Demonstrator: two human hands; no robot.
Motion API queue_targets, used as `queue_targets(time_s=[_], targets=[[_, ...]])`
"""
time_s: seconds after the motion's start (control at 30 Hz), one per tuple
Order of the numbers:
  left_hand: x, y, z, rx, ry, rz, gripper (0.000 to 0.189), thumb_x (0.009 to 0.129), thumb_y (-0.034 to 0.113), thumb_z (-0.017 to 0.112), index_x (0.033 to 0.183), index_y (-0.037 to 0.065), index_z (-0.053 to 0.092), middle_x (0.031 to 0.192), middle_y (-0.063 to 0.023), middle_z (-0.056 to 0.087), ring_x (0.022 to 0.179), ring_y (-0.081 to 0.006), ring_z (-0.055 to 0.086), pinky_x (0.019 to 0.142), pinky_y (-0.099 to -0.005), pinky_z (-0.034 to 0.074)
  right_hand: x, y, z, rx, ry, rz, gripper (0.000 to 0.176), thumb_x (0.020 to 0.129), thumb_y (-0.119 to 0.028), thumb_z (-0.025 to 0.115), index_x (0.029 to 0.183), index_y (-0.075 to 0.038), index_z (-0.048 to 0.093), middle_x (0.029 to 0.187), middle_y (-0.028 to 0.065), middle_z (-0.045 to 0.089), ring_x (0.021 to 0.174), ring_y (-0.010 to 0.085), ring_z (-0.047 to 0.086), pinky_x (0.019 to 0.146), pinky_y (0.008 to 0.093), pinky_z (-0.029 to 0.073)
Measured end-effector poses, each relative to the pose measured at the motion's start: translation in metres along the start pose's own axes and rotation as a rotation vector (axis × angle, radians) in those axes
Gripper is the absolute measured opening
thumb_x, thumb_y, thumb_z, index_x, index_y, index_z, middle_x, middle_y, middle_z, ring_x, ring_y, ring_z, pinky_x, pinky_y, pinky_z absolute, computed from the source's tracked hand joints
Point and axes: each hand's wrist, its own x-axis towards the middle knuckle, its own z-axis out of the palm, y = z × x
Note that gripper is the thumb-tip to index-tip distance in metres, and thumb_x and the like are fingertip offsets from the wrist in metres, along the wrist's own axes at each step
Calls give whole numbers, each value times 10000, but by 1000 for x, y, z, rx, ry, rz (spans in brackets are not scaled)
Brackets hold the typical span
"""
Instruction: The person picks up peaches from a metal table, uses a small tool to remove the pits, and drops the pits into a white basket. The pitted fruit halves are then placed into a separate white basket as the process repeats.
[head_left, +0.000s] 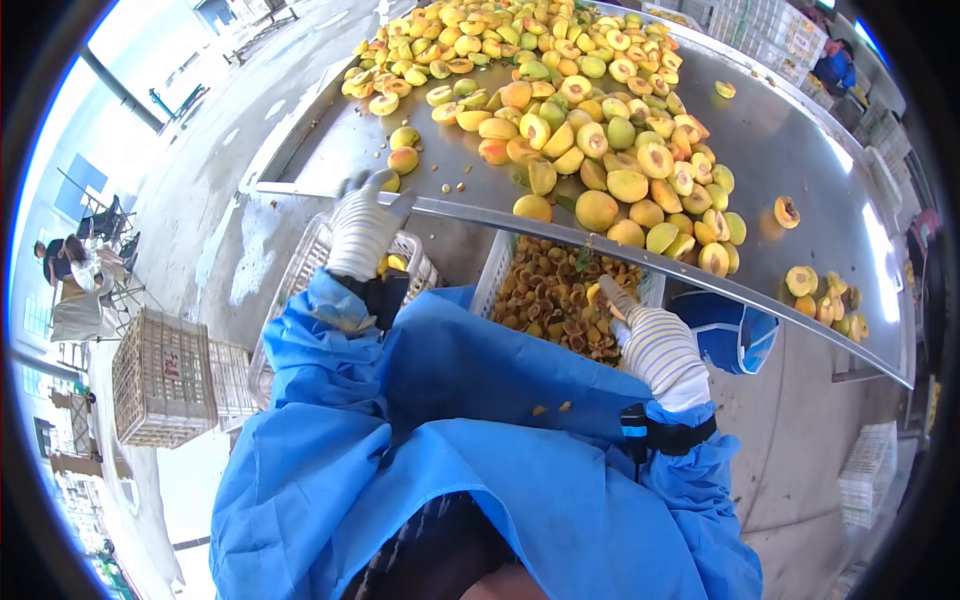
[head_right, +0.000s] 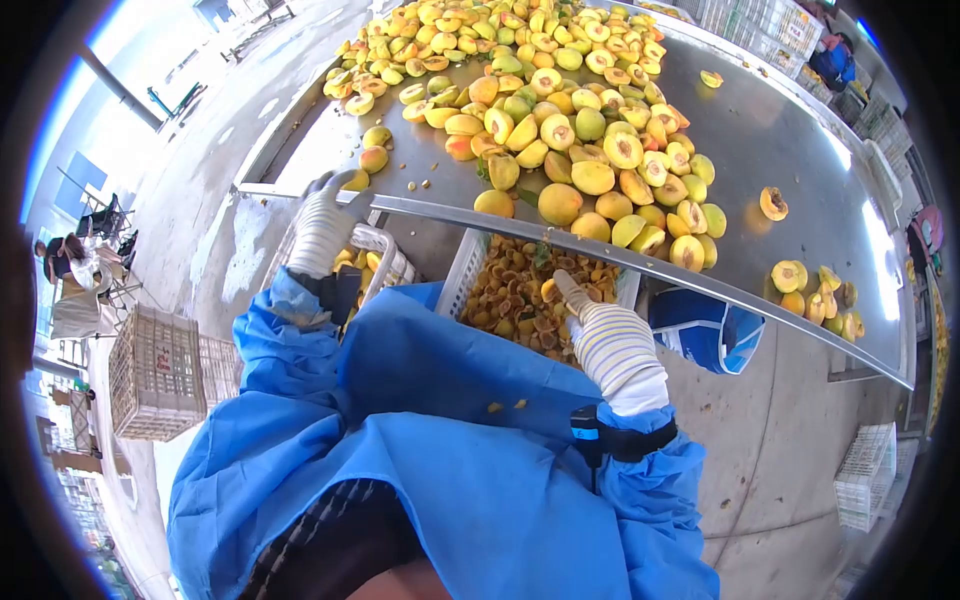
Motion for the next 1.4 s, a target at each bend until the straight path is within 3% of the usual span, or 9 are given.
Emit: queue_targets(time_s=[0.1,0.23,0.47,0.57,0.77,0.93,1.17,1.33,1.4], targets=[[32,48,29,-844,-377,-121,439,879,454,634,1111,87,693,1029,-203,697,979,-358,668,869,-438,512,7,3,5,-25,-55,-11,700,932,-295,549,1548,-222,226,1085,243,668,944,398,664,836,487,534],[84,139,8,-420,-918,-128,628,834,584,626,1136,35,667,1024,-214,694,990,-357,668,846,-419,523,10,1,7,5,-16,-3,714,894,-352,596,1475,-35,328,1106,255,657,996,397,648,857,467,524],[72,162,65,-623,-777,-152,686,800,516,715,1234,6,569,1061,-181,697,985,-340,679,872,-413,528,14,10,7,283,259,-145,579,885,-374,620,1346,-47,495,1060,275,661,982,413,646,858,474,505],[51,154,68,-1701,-783,-413,728,812,408,694,1396,40,462,1176,-128,662,1034,-336,658,883,-470,525,26,14,18,672,483,-213,507,888,-319,664,1287,-39,523,875,161,679,770,306,667,690,399,511],[20,182,-41,-2487,-1059,-553,631,863,180,629,1448,86,413,1304,-111,571,1136,-267,604,944,-433,508,27,-27,-9,1782,316,-41,279,927,-223,653,1143,-79,550,673,-30,523,498,56,477,422,228,378],[-7,218,-30,-2192,-864,-584,695,936,628,520,1318,49,533,1194,-83,620,1036,-174,615,872,-306,509,47,-35,9,1574,563,-216,271,925,-237,678,1113,-103,535,672,-24,549,461,46,482,388,208,383],[-11,209,-19,-2406,-780,-958,597,929,572,552,1241,63,580,1166,-115,639,1088,-249,613,966,-399,500,34,-28,-7,1689,288,-100,281,935,-255,674,1107,-84,533,682,-35,550,485,44,480,426,215,374],[-10,205,-8,-2595,-729,-987,495,945,405,558,1241,8,572,1165,-165,636,1099,-286,613,986,-425,495,35,-22,3,655,672,-268,342,954,-327,612,1091,-20,548,796,262,632,762,457,637,618,494,482],[-11,201,-4,-2615,-747,-908,529,963,410,547,1284,-11,542,1201,-163,621,1112,-261,608,998,-405,487,37,-23,6,540,717,-278,339,951,-318,613,1090,-15,552,773,243,642,741,436,648,612,492,494]])
